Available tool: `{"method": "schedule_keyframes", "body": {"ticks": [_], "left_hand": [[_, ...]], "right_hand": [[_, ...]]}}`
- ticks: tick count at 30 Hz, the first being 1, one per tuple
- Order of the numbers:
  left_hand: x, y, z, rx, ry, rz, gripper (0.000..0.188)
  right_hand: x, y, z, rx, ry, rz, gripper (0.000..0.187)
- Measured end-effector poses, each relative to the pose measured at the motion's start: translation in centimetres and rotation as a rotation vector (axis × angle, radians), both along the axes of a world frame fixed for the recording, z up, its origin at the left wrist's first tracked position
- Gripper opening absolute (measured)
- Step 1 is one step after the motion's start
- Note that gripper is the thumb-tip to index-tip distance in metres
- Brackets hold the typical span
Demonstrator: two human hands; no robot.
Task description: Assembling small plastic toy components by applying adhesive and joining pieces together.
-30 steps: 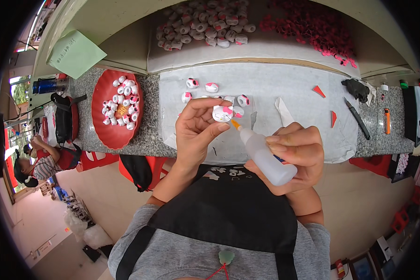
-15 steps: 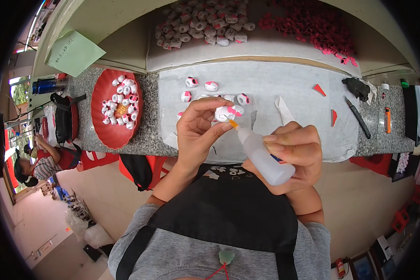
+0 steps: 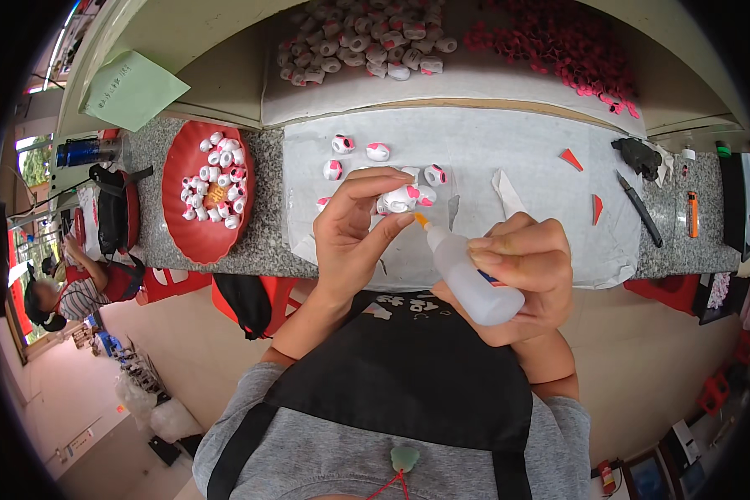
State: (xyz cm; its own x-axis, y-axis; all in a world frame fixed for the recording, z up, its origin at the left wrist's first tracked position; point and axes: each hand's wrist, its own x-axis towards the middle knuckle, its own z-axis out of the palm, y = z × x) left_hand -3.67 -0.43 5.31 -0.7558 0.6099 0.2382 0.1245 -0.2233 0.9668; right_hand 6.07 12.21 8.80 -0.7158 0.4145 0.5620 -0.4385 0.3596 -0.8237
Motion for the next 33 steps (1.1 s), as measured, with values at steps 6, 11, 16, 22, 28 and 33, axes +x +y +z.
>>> {"method": "schedule_keyframes", "body": {"ticks": [6,11,16,22,28,33], "left_hand": [[-0.8,-0.4,-0.1,0.058,-0.135,0.053,0.033],[-2.1,-1.7,0.0,0.104,-0.299,0.175,0.035],[-2.0,-1.7,0.4,0.104,-0.255,0.158,0.036],[-1.6,-1.9,0.2,0.098,-0.297,0.143,0.037],[-1.8,-2.1,0.0,0.105,-0.330,0.128,0.035],[-1.5,-1.2,0.0,0.118,-0.330,0.087,0.034]], "right_hand": [[-0.7,2.4,-0.4,-0.133,0.018,0.067,0.034],[-4.2,6.2,-2.8,-0.369,-0.378,0.010,0.028],[-9.7,11.7,-6.6,-0.069,-0.607,-0.304,0.032],[-14.4,14.8,-10.6,0.913,-0.399,-0.616,0.027],[-12.4,12.7,-7.3,0.505,-0.531,-0.535,0.018],[-6.2,6.3,-2.8,-0.348,-0.495,-0.033,0.009]]}}
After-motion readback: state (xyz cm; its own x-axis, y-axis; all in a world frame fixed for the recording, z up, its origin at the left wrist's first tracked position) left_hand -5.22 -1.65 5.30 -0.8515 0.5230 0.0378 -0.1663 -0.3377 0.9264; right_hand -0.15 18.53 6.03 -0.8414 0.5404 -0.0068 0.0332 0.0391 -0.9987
